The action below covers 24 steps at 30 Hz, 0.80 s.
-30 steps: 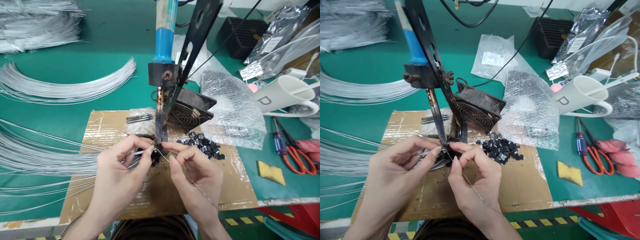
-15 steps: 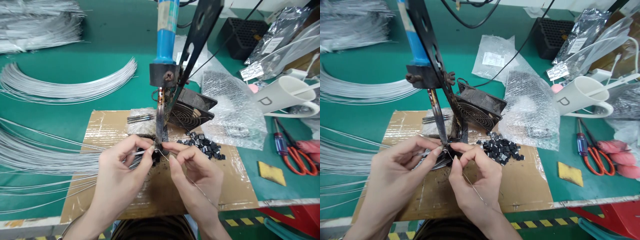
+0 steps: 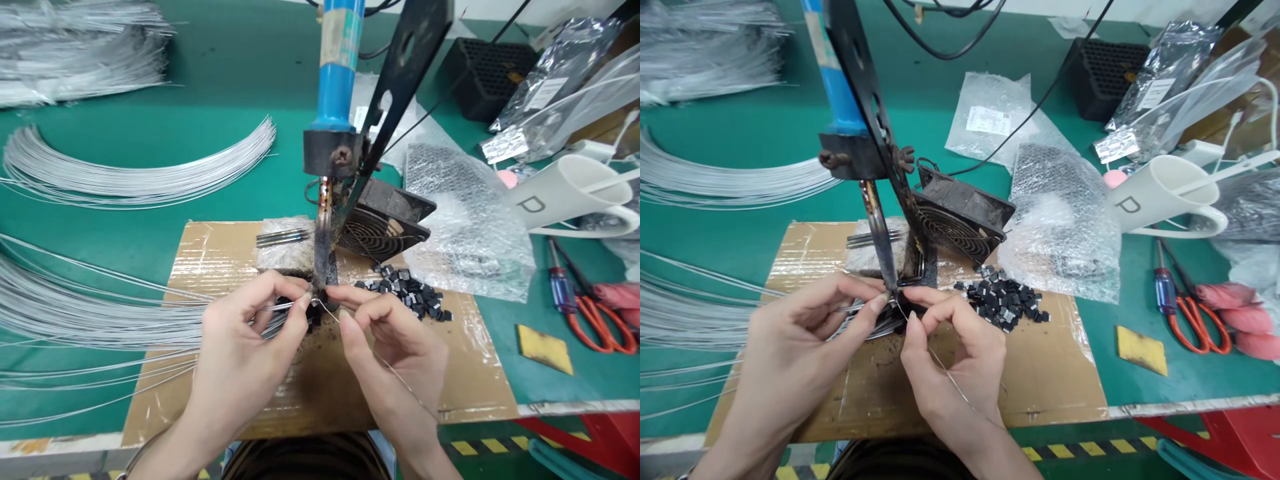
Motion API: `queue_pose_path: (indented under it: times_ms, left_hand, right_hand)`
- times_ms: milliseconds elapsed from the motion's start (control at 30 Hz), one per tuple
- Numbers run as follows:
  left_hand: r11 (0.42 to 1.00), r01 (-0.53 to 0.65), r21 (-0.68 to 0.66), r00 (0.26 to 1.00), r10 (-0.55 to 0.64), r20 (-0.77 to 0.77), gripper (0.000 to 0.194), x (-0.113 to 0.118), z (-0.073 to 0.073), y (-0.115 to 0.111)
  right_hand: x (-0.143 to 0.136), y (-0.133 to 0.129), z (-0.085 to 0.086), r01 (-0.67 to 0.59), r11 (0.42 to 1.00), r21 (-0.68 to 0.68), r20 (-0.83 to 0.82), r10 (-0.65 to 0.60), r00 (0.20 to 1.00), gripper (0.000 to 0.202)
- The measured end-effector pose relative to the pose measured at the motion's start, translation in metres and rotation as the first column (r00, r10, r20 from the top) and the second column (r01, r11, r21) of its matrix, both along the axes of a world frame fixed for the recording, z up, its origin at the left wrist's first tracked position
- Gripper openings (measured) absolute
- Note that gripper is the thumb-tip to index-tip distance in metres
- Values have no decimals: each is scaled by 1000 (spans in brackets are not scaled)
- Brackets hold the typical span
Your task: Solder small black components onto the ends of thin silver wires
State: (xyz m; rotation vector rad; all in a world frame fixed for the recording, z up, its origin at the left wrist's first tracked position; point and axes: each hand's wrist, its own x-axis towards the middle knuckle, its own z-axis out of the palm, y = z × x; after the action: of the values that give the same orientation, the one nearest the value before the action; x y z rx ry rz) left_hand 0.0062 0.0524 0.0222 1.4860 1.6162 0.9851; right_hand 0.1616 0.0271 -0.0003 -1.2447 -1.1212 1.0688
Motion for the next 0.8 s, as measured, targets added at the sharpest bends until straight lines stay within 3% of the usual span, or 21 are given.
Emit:
queue_pose_path:
  times_ms: [500, 800]
  left_hand:
    - [1000, 9, 2, 1000, -9, -6, 9, 0, 1, -1]
    - [1000, 8, 18, 1000, -7, -24, 8, 0, 0, -2]
  right_hand:
    - [-3, 0, 7, 41, 998, -48, -5, -41, 999, 21]
    - [-3, 1, 3, 33, 999, -6, 5, -33, 999, 20]
